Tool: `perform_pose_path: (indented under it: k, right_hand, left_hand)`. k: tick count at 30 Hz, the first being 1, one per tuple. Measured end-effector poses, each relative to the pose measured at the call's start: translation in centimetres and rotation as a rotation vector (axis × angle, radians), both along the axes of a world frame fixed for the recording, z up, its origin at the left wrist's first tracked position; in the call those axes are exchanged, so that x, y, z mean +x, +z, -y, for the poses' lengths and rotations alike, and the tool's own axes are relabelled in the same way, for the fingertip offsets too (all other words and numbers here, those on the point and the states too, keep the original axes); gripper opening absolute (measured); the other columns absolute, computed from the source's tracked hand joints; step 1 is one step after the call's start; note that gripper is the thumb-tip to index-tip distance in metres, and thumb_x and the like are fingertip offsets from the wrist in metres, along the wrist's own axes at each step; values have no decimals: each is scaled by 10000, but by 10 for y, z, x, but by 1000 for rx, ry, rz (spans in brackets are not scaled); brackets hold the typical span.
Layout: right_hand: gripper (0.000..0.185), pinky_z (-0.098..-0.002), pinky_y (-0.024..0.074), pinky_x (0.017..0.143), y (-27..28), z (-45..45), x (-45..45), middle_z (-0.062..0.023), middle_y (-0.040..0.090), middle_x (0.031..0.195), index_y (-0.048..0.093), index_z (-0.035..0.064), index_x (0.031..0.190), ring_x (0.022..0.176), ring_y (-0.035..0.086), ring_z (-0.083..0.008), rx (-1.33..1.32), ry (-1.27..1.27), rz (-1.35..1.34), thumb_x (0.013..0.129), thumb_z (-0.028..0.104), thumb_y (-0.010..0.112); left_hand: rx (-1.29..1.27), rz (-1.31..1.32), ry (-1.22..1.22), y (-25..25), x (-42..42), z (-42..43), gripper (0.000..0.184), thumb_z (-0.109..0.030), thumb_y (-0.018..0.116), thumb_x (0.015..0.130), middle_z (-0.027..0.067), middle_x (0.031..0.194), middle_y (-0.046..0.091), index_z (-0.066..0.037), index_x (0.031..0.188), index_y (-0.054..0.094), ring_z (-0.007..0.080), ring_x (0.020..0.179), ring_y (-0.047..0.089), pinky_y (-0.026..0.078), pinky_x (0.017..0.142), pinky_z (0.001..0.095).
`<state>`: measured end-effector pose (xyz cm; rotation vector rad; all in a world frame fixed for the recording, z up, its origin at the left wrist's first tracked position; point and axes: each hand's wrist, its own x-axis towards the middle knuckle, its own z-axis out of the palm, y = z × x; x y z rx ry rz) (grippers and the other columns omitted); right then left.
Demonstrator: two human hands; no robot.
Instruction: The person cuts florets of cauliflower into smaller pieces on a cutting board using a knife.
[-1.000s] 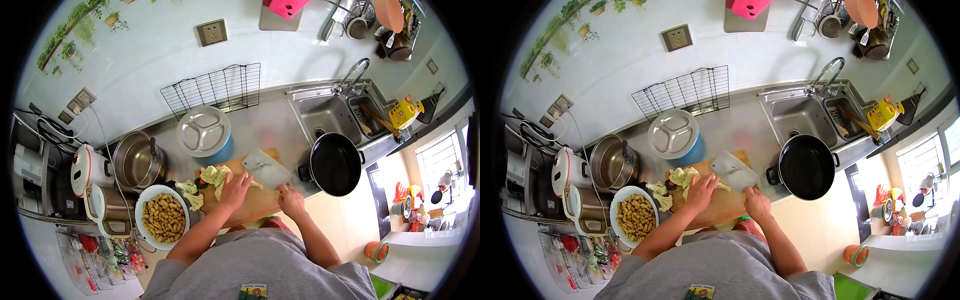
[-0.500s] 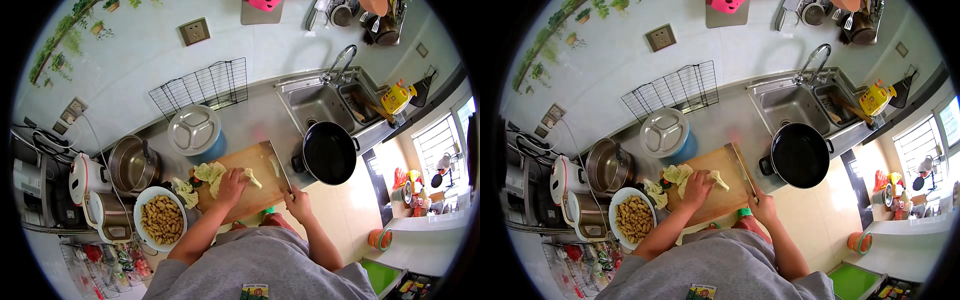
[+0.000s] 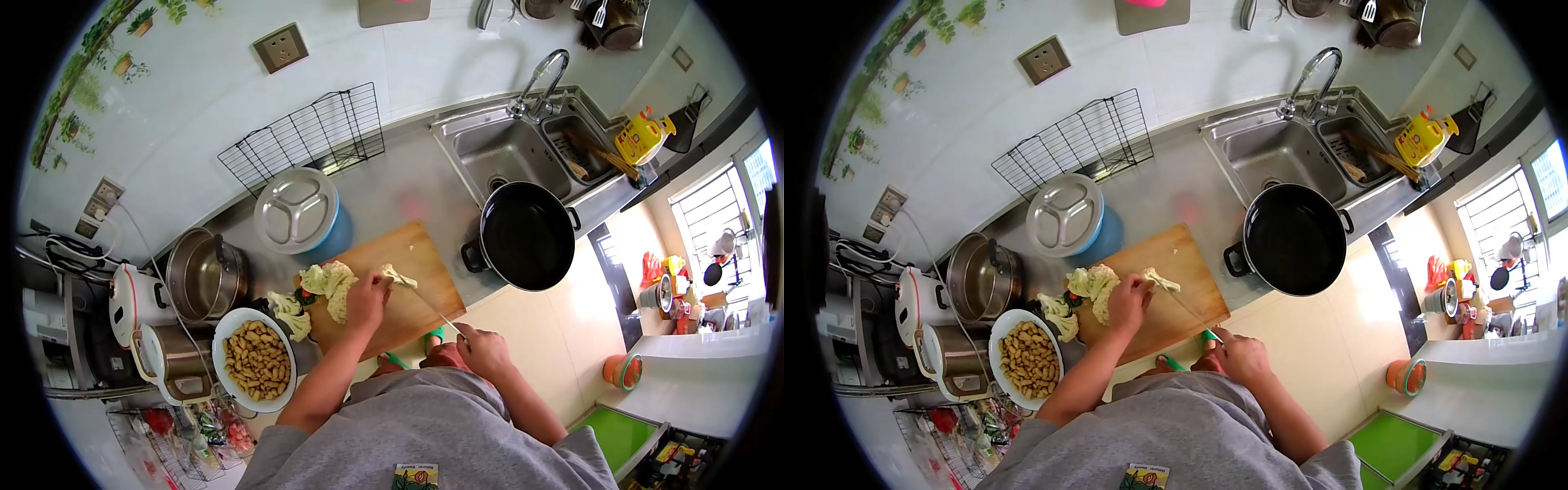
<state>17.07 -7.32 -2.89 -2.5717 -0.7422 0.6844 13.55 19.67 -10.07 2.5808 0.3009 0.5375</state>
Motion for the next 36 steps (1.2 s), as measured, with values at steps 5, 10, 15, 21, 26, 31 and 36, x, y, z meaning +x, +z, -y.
perform_pose_path:
  k: [5,10,15,21,26,31,36]
  right_hand:
    - [341,-467,538,670,3,-5,3,-150,694,835,571,194,1232,733,671,-348,-8,66,73,913,303,516]
    - [355,-464,541,669,1,-9,7,-139,695,836,543,200,1256,743,677,-340,-54,89,72,917,301,513]
    - [354,-459,542,681,4,-16,7,-135,697,850,532,169,1241,767,684,-341,-124,82,42,909,292,526]
    - [285,-464,545,691,26,-32,11,-163,700,850,549,84,1124,782,691,-344,-212,74,-18,887,242,550]
    - [224,-485,549,688,33,-39,22,-188,696,832,569,53,1078,795,695,-369,-221,131,-33,912,164,469]
    - [224,-484,549,698,23,-45,24,-202,697,872,577,44,1072,824,695,-368,-225,145,-50,916,146,451]
    - [247,-485,545,711,-9,-53,24,-218,694,899,572,33,1095,845,693,-370,-226,122,-62,918,153,447]
  left_hand:
    - [60,56,26,-7,2,-5,134,-127,701,807,60,916,617,-126,942,701,269,752,632,497,627,396]
    - [47,58,14,-8,3,-6,113,-143,690,819,56,917,619,-122,928,705,261,748,635,497,624,392]
    - [34,57,0,-9,4,-4,108,-154,679,826,55,903,620,-125,925,711,254,749,636,499,623,389]
    - [27,3,29,-15,3,-4,99,-170,666,850,68,917,632,-120,920,713,269,749,638,504,630,400]
    - [82,32,-26,-20,1,-8,127,-196,655,864,85,926,637,-99,926,708,287,748,642,512,634,411]
    - [114,-3,-55,-17,1,-9,122,-163,643,853,88,952,622,-96,936,703,294,758,634,509,637,415]
    - [166,-26,-55,-13,1,-9,113,-128,635,839,86,947,597,-95,928,696,293,752,625,499,619,413]
